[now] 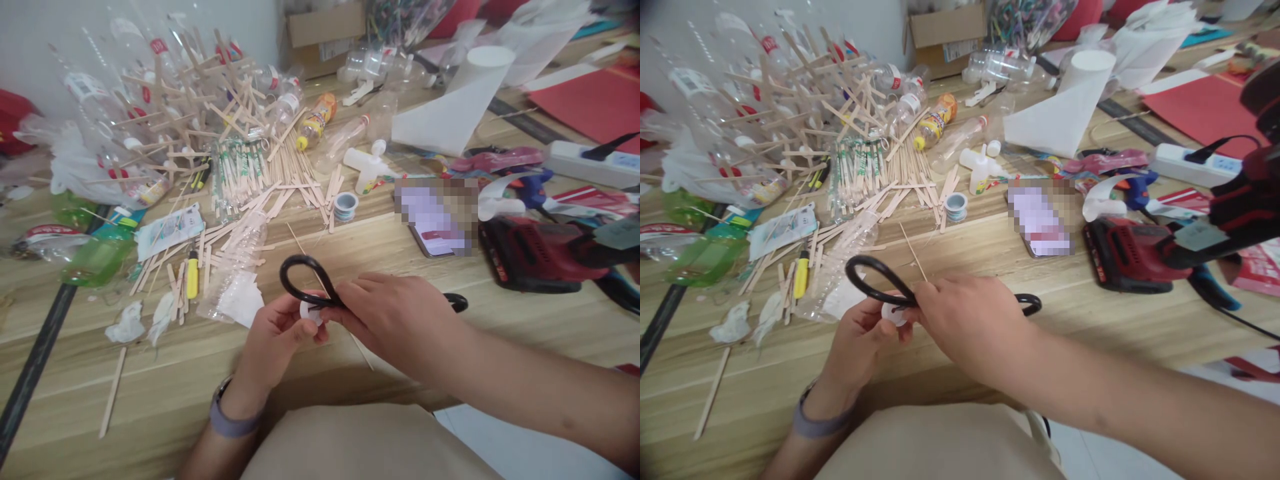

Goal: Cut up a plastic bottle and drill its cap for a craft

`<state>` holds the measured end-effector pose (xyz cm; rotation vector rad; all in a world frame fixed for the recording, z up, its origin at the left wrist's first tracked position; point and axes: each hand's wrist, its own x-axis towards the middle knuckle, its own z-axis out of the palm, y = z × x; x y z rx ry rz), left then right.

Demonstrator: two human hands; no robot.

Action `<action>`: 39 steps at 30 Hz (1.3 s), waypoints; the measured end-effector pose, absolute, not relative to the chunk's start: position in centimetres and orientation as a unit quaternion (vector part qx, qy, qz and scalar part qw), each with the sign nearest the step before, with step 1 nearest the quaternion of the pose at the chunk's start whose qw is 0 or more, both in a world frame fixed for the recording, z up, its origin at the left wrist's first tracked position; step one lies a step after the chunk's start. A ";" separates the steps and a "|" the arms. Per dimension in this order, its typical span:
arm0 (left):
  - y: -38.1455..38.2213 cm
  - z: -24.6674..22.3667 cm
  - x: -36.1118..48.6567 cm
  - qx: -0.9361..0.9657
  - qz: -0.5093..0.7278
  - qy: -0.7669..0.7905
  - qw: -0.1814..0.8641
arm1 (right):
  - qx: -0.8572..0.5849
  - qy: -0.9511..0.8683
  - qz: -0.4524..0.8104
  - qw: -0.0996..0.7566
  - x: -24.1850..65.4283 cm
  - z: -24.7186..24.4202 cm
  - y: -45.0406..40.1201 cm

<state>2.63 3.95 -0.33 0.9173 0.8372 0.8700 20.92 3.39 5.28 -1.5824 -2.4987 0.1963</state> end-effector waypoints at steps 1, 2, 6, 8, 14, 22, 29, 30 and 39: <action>3.9 -0.3 2.6 0.423 0.393 0.387 0.719 | -0.552 -0.824 0.106 0.075 20.9 5.3 3.5; 3.9 -0.3 2.6 0.430 0.394 0.394 0.710 | -0.570 -0.805 0.149 0.069 20.8 5.3 3.7; 3.9 -0.3 2.7 0.460 0.405 0.428 0.664 | -0.579 -0.714 0.379 0.107 21.2 5.0 4.2; 4.1 -0.3 2.7 0.471 0.413 0.458 0.631 | -0.557 -0.650 0.499 0.136 21.5 4.7 4.4; 4.5 -0.4 3.4 0.421 0.423 0.494 0.632 | -0.597 -0.673 0.399 0.175 23.7 2.7 5.2; 4.9 -0.2 3.8 0.343 0.413 0.529 0.657 | -0.696 -0.687 0.207 0.034 27.6 0.1 6.6; 5.0 -0.2 3.6 0.341 0.413 0.553 0.638 | -0.681 -0.710 0.173 0.053 28.1 -1.8 6.6; 5.0 -0.2 3.6 0.344 0.413 0.554 0.636 | -0.677 -0.715 0.162 0.067 28.1 -2.0 6.6; 5.1 -0.4 3.5 0.385 0.400 0.581 0.595 | -0.579 -0.802 -0.029 0.146 26.7 -1.4 5.2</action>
